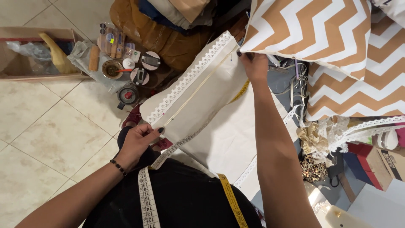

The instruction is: Measuring and pinning lace trim onto a fabric panel on a workbench in a sewing factory.

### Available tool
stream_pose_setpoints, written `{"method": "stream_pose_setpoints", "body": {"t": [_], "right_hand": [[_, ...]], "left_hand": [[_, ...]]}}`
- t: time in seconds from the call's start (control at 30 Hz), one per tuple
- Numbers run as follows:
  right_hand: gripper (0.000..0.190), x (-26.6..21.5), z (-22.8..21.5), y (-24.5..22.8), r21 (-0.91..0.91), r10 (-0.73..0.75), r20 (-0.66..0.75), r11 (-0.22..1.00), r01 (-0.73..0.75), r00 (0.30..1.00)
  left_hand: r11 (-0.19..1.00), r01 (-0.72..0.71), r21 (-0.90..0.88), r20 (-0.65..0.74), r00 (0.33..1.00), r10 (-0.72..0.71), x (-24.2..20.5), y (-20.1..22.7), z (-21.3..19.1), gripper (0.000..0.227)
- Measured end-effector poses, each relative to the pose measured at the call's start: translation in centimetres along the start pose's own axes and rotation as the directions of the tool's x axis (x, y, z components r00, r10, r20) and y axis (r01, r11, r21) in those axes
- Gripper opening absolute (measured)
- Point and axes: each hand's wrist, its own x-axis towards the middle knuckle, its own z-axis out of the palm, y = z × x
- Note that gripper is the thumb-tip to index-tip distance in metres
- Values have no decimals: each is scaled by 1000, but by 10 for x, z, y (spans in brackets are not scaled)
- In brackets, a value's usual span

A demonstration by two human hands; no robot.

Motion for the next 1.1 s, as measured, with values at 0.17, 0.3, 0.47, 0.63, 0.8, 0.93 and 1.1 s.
{"method": "stream_pose_setpoints", "body": {"t": [0.17,0.3,0.47,0.63,0.8,0.93,1.1], "right_hand": [[50,-18,-49,-83,205,60,100,976,-80,993],[27,-11,-38,-81,225,61,164,969,-97,985],[24,-11,-38,-84,273,25,57,961,-40,998],[16,-18,-47,-82,182,54,144,980,-80,988],[14,-11,-35,-61,261,-26,127,965,-8,992],[13,-10,-35,-60,290,-3,130,956,-35,992],[9,-6,-30,-62,381,51,145,919,-103,988]], "left_hand": [[1000,9,20,-1,1000,-9,0,0,0,26],[1000,11,26,-8,1000,-11,7,-13,-6,26],[1000,21,-1,-7,1000,-21,1,1,-1,26],[999,30,18,7,1000,-30,1,-1,-4,26],[999,16,39,15,1000,-17,6,-7,-9,28],[998,18,54,18,1000,-19,4,-6,-10,29],[998,14,61,17,1000,-15,9,-5,-12,31]]}}
